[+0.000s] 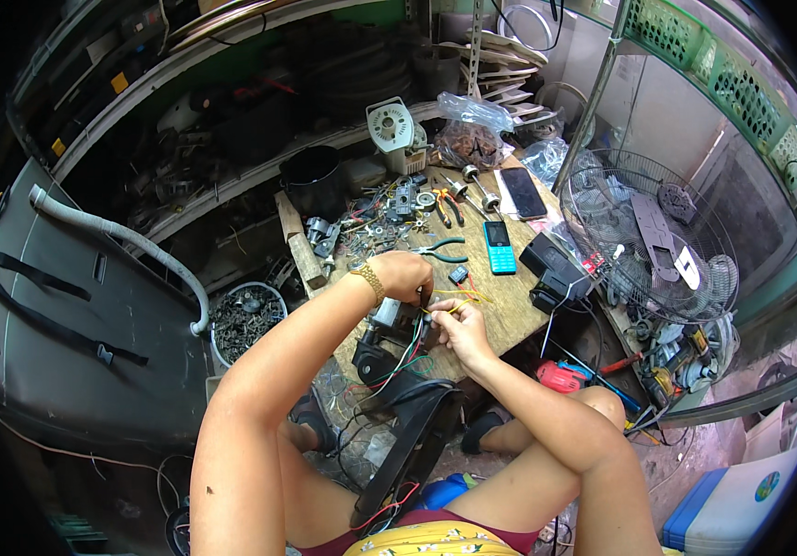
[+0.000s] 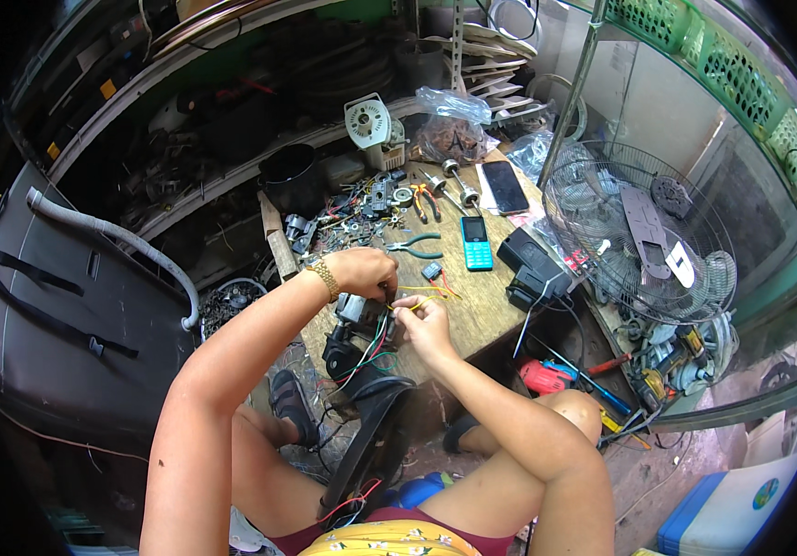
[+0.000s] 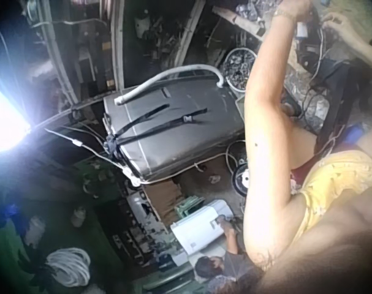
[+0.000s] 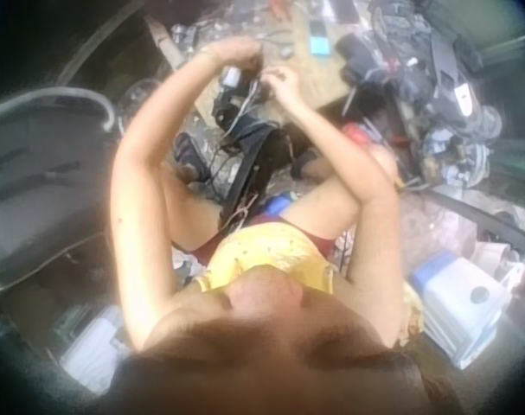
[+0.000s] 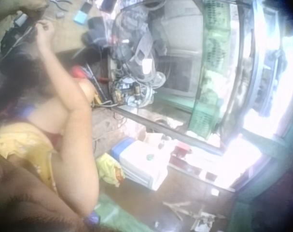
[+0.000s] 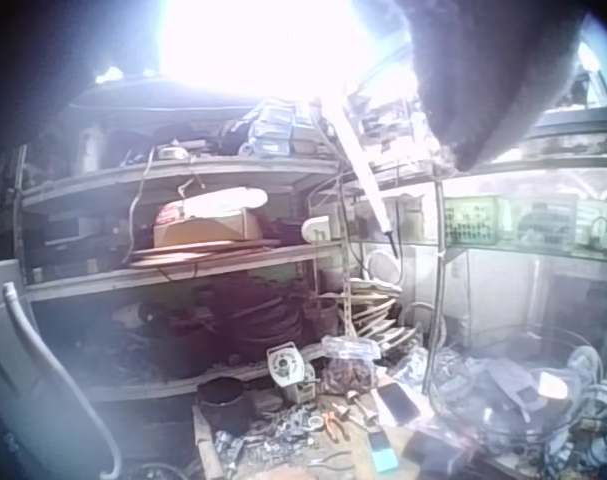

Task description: The person sits on the floor in a cluttered workshop and repairs a small electric motor. They use a screwdriver to adjust internal components and a multimeter to test electrical connections on the motor's wires.

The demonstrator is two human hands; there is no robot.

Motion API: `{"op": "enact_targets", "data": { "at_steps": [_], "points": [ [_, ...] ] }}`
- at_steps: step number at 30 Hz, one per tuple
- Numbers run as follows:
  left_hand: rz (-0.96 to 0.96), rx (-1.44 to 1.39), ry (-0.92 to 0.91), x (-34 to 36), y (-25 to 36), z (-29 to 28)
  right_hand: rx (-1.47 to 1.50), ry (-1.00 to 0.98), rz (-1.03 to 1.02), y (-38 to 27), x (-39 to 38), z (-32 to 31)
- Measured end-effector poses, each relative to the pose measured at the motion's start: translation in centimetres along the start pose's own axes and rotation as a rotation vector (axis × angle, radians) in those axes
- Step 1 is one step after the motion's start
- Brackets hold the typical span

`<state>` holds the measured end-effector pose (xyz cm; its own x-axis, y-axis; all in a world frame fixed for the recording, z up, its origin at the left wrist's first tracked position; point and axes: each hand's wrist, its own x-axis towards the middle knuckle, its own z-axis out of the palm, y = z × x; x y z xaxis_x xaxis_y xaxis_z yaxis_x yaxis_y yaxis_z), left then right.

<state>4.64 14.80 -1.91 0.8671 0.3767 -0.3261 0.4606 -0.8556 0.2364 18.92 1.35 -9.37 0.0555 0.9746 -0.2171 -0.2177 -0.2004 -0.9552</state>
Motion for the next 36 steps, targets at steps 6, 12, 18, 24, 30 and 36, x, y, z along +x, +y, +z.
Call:
{"op": "enact_targets", "data": {
  "at_steps": [6, 12, 18, 24, 30, 36],
  "points": [
    [0.010, -0.041, -0.117, 1.5, -1.1, -0.2, -0.019, 0.014, -0.028, 0.3, -0.3, 0.3],
    [-0.008, -0.152, -0.152, 2.0, -1.9, 0.1, 0.069, -0.002, 0.085, -0.2, 0.3, -0.4],
    [-0.056, -0.189, -0.163, 2.2, -2.3, 0.0, -0.070, -0.066, 0.039, -0.6, 0.5, -0.2],
    [-0.070, -0.289, -0.172, 1.8, -1.2, 0.1, -0.066, -0.011, 0.092, -0.5, 0.9, -0.7],
    [-0.023, -0.206, 0.112, 0.7, -1.4, 1.9, -0.030, 0.015, 0.066, -0.5, 0.3, -0.4],
    [-0.062, -0.369, 0.399, 1.4, -0.9, 4.1, -0.035, 0.033, -0.089, 0.2, 0.2, 0.1]
  ]
}}
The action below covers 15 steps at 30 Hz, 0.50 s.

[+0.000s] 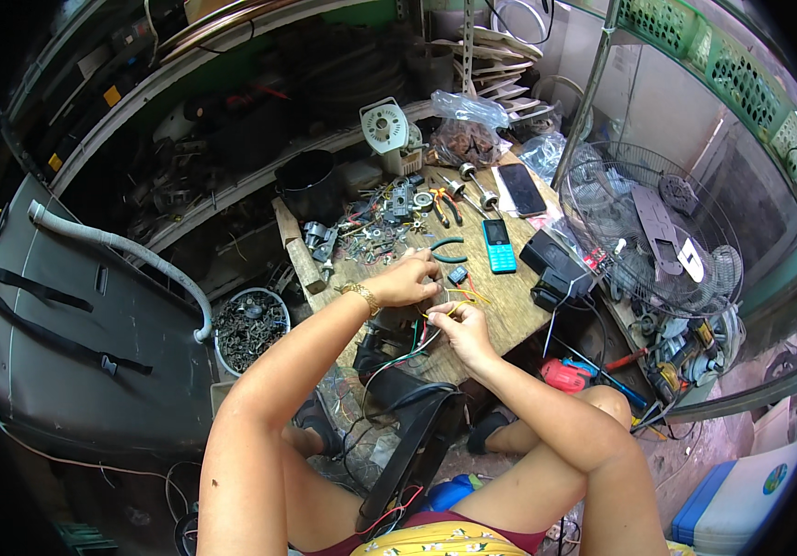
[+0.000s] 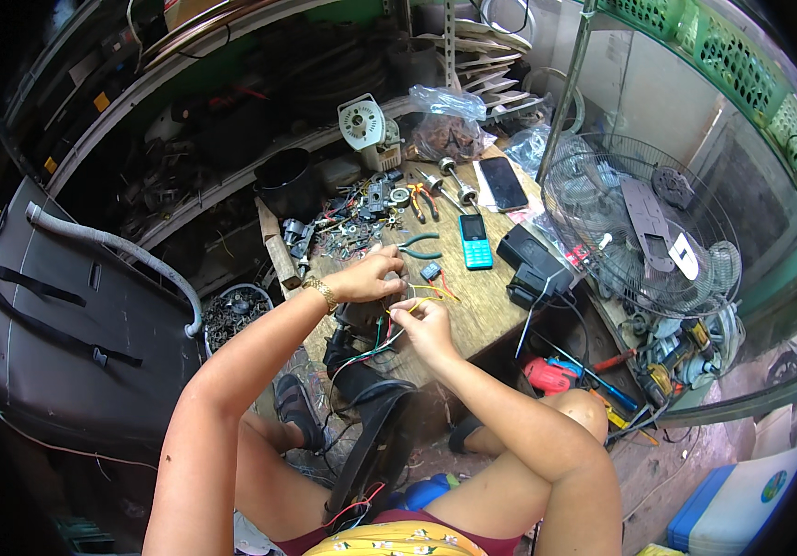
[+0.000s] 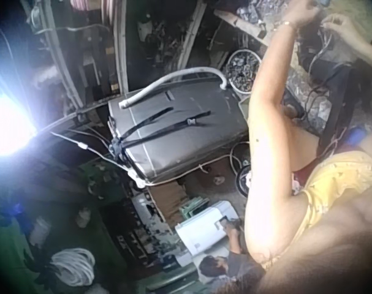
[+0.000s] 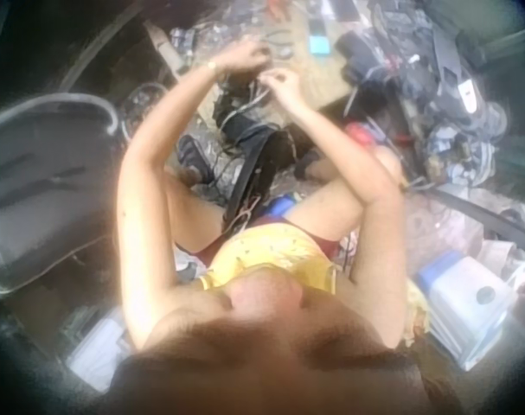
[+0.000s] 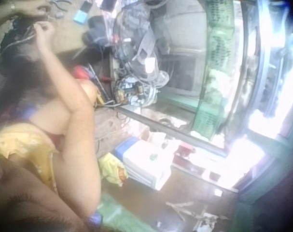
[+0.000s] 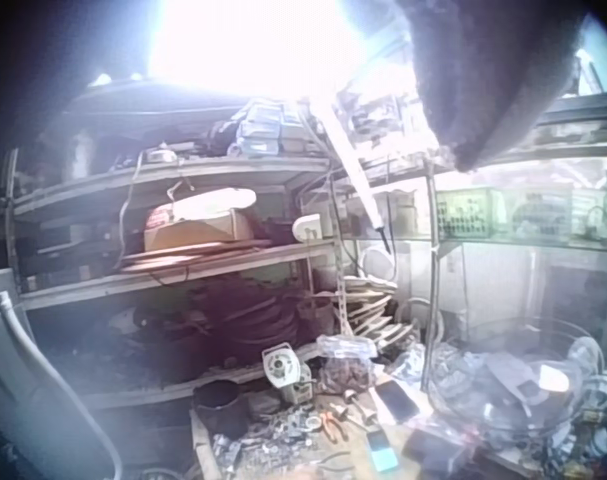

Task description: The person sits on the floor in a cluttered workshop and repairs a small electric motor. They use a screwdriver to adjust internal components and a multimeter to test electrical connections on the motor's wires.

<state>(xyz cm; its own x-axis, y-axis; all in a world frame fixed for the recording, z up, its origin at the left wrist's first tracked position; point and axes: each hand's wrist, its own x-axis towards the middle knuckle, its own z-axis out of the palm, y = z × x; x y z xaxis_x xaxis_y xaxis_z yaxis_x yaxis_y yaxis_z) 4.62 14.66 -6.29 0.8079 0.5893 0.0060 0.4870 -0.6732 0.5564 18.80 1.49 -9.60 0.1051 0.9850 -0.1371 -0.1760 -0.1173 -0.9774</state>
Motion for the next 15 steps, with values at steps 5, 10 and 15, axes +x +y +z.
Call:
{"op": "enact_targets", "data": {
  "at_steps": [5, 10, 15],
  "points": [
    [-0.166, -0.510, 0.009, -0.3, -2.2, 0.0, -0.116, 0.064, -0.092, 2.2, 0.6, -0.3],
    [-0.094, -0.152, 0.057, 0.3, -1.0, -0.6, -0.053, 0.076, -0.026, 2.1, 0.6, -0.5],
    [-0.274, -0.914, 0.242, 0.7, -0.2, -0.2, -0.059, 0.062, -0.086, 3.1, 0.7, -0.4]
  ]
}}
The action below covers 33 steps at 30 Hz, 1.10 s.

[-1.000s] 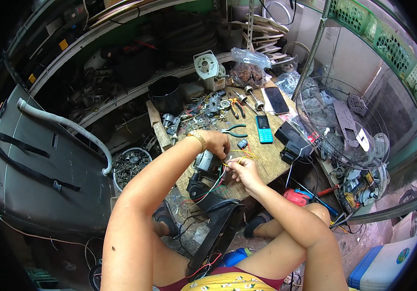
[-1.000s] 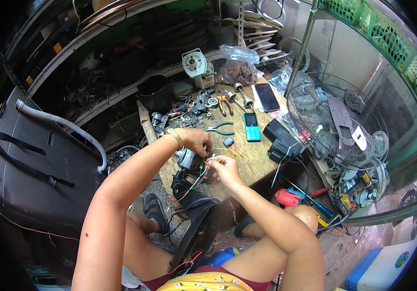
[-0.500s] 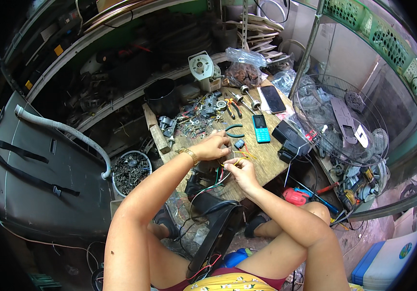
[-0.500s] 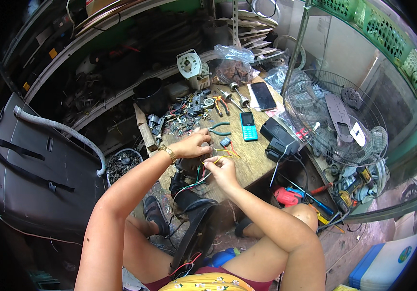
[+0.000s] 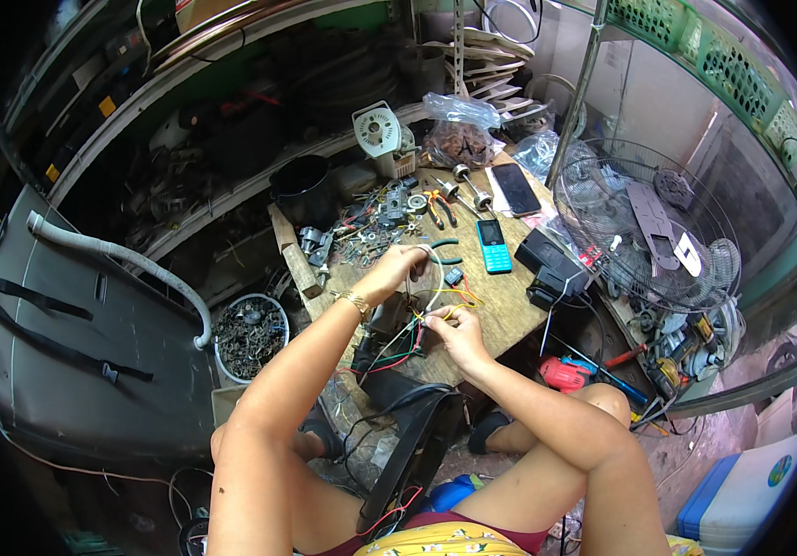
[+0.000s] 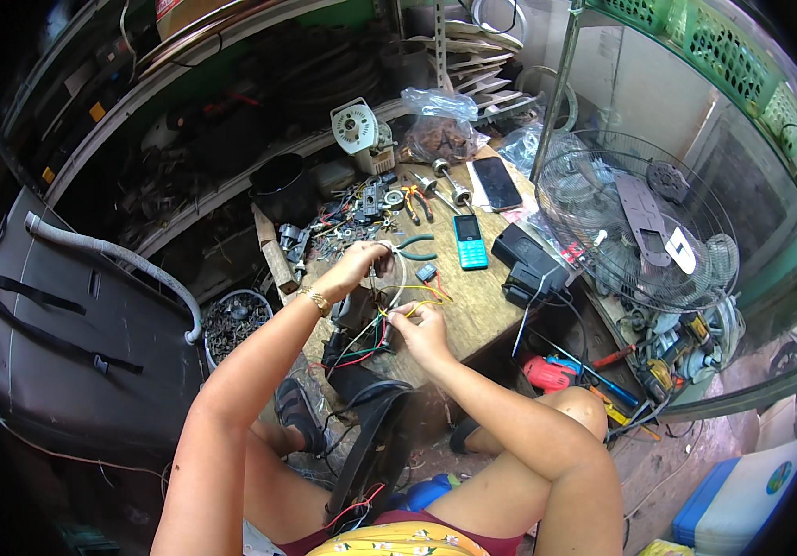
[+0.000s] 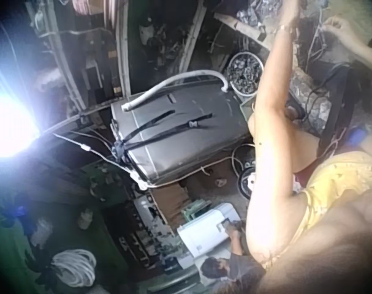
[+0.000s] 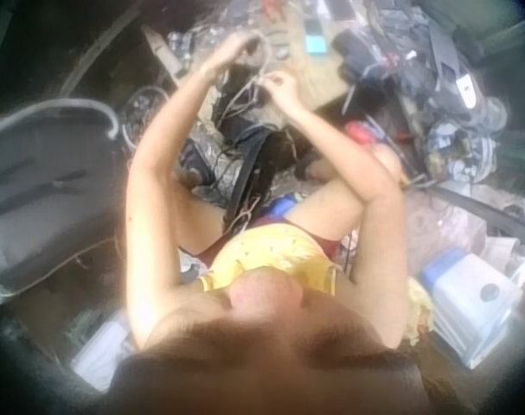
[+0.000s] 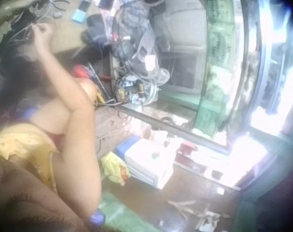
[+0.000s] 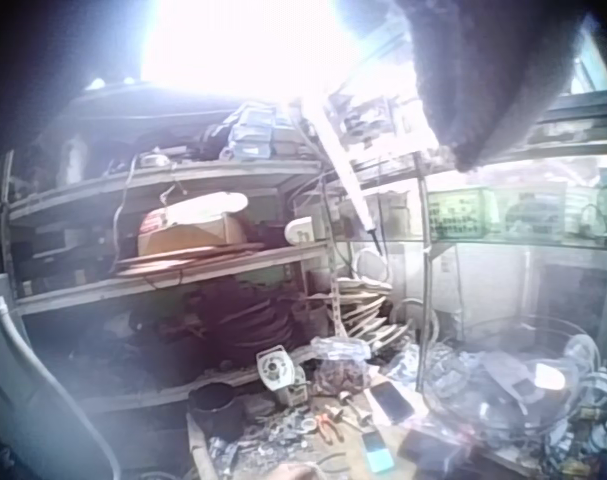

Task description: The person sits on the floor in a cluttered workshop and repairs a small electric motor. They use a screwdriver to adjust internal components and a multimeter to test electrical connections on the motor's wires.

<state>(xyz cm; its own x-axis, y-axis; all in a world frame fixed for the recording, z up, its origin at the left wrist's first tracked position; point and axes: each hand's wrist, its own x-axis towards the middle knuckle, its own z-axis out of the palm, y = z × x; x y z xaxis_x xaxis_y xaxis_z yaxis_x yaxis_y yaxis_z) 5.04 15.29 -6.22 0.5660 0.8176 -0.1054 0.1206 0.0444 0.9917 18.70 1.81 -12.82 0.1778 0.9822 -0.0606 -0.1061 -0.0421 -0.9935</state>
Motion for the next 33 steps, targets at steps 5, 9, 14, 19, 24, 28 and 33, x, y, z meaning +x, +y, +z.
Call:
{"op": "enact_targets", "data": {
  "at_steps": [5, 9, 14, 19, 24, 28, 33],
  "points": [
    [0.145, -0.478, 0.024, -0.7, 2.2, -0.6, -0.034, -0.006, 0.000, -0.4, -0.3, -0.3],
    [0.300, -0.519, 0.098, -1.1, 3.5, -1.4, 0.038, -0.009, 0.072, -1.3, -0.6, -0.1],
    [0.409, -1.042, 0.489, -1.1, 4.8, -4.9, 0.042, 0.018, 0.065, 0.1, -0.4, 0.1],
    [0.015, -0.817, 0.144, -4.4, 3.6, -7.7, 0.044, -0.012, 0.106, -0.3, -0.4, -0.4],
    [0.267, 0.425, -0.211, -4.3, 4.0, -2.4, 0.105, -0.099, 0.038, -1.1, -1.1, 0.4],
    [0.346, 1.242, -0.403, -3.3, 5.2, 0.5, 0.152, -0.178, 0.145, -2.7, -2.0, 0.0],
    [0.303, 1.355, -0.605, -2.3, 4.7, 1.2, 0.182, -0.235, 0.180, -2.2, -2.6, 0.1]
  ]
}}
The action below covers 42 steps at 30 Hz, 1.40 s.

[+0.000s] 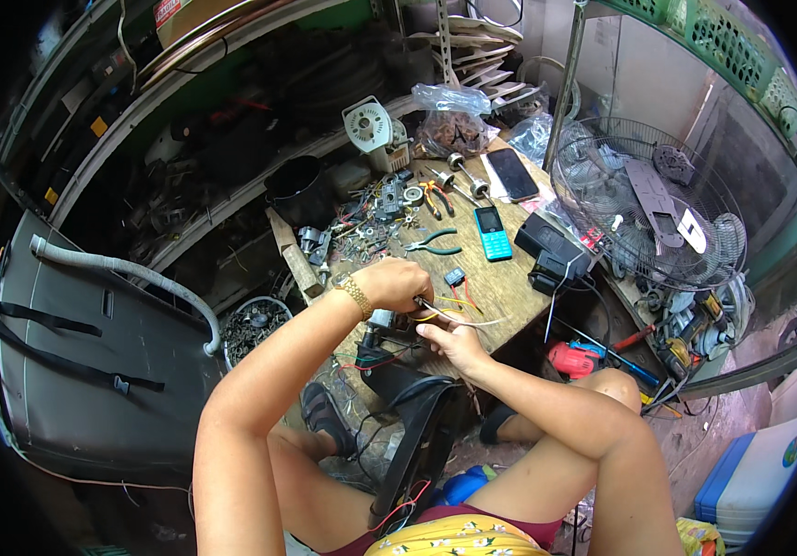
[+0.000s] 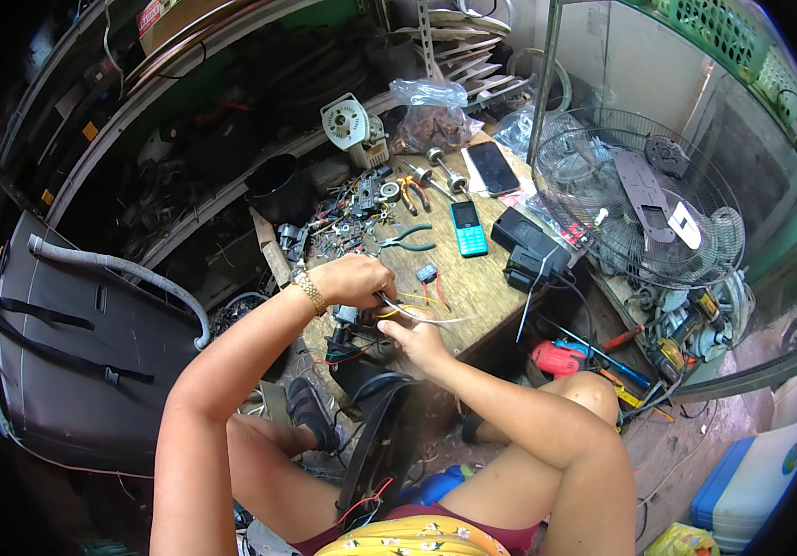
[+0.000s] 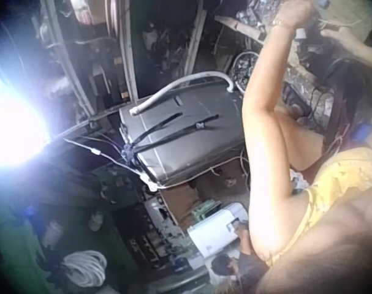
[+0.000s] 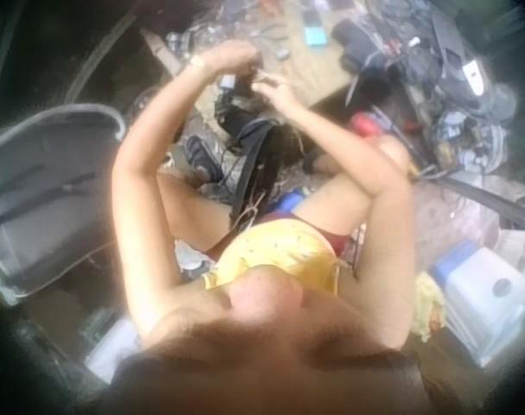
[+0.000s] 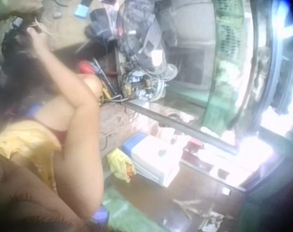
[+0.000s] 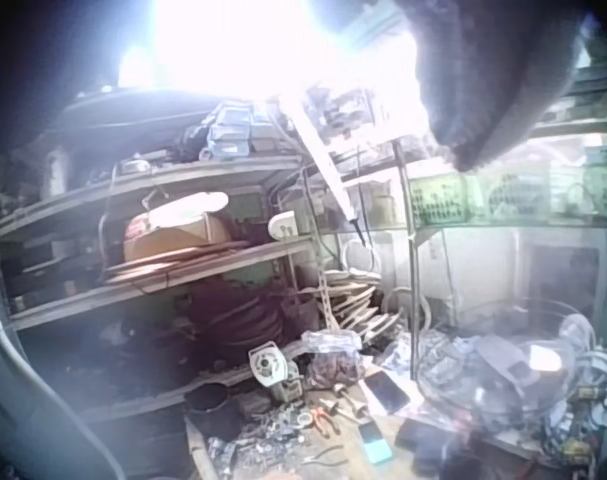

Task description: The person sits on the floor in a cluttered workshop and repairs a small electric motor. They use a screwdriver to adjust internal components and a multimeter to test electrical connections on the motor's wires.

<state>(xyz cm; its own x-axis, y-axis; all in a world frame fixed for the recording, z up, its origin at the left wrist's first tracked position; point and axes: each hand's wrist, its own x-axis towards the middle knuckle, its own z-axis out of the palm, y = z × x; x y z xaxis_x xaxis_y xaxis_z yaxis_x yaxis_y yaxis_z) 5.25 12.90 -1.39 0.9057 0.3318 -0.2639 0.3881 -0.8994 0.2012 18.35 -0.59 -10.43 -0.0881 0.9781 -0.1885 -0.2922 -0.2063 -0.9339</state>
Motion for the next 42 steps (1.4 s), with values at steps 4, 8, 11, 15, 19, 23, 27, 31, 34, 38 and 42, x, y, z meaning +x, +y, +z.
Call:
{"op": "enact_targets", "data": {
  "at_steps": [4, 8, 11, 15, 19, 23, 27, 31, 34, 38, 42],
  "points": [
    [0.022, 0.060, -0.134, 0.4, 0.2, -1.2, 0.137, -0.060, -0.001, -0.1, -0.5, 0.1],
    [0.056, 0.179, -0.173, 0.8, 0.2, -0.8, 0.173, -0.032, 0.032, -0.2, -0.5, 0.2],
    [0.086, 0.209, -0.152, 1.0, 0.4, -0.2, 0.217, -0.017, 0.070, -0.3, -0.4, 0.0],
    [0.029, 0.086, -0.196, 1.0, 0.5, -1.3, 0.407, -0.015, 0.146, -0.4, -0.2, -0.2],
    [-0.042, -0.111, -0.040, 0.7, -0.9, -1.6, 0.205, 0.054, 0.101, -0.7, 0.3, -0.2],
    [-0.204, -0.267, 0.192, 0.4, -2.3, 0.4, 0.087, 0.107, -0.010, -1.5, 0.2, 0.1],
    [-0.185, -1.093, 0.861, 1.2, -2.2, 3.6, 0.060, 0.096, -0.098, -1.0, 0.5, 0.8],
    [-0.214, -1.284, 0.973, 2.1, -1.9, -0.7, 0.057, 0.180, -0.025, -0.7, 0.9, -0.6],
    [-0.212, -1.367, 1.100, 1.6, -1.6, -5.1, 0.155, 0.213, -0.008, -0.8, 1.9, -1.1],
    [-0.177, -1.457, 1.145, -0.6, -2.4, -9.2, 0.184, 0.325, -0.052, -2.8, 3.3, -0.9],
    [-0.129, -1.641, 1.293, -2.9, -2.8, -12.9, 0.250, 0.381, -0.116, -4.4, 5.5, -2.1]
  ]
}}
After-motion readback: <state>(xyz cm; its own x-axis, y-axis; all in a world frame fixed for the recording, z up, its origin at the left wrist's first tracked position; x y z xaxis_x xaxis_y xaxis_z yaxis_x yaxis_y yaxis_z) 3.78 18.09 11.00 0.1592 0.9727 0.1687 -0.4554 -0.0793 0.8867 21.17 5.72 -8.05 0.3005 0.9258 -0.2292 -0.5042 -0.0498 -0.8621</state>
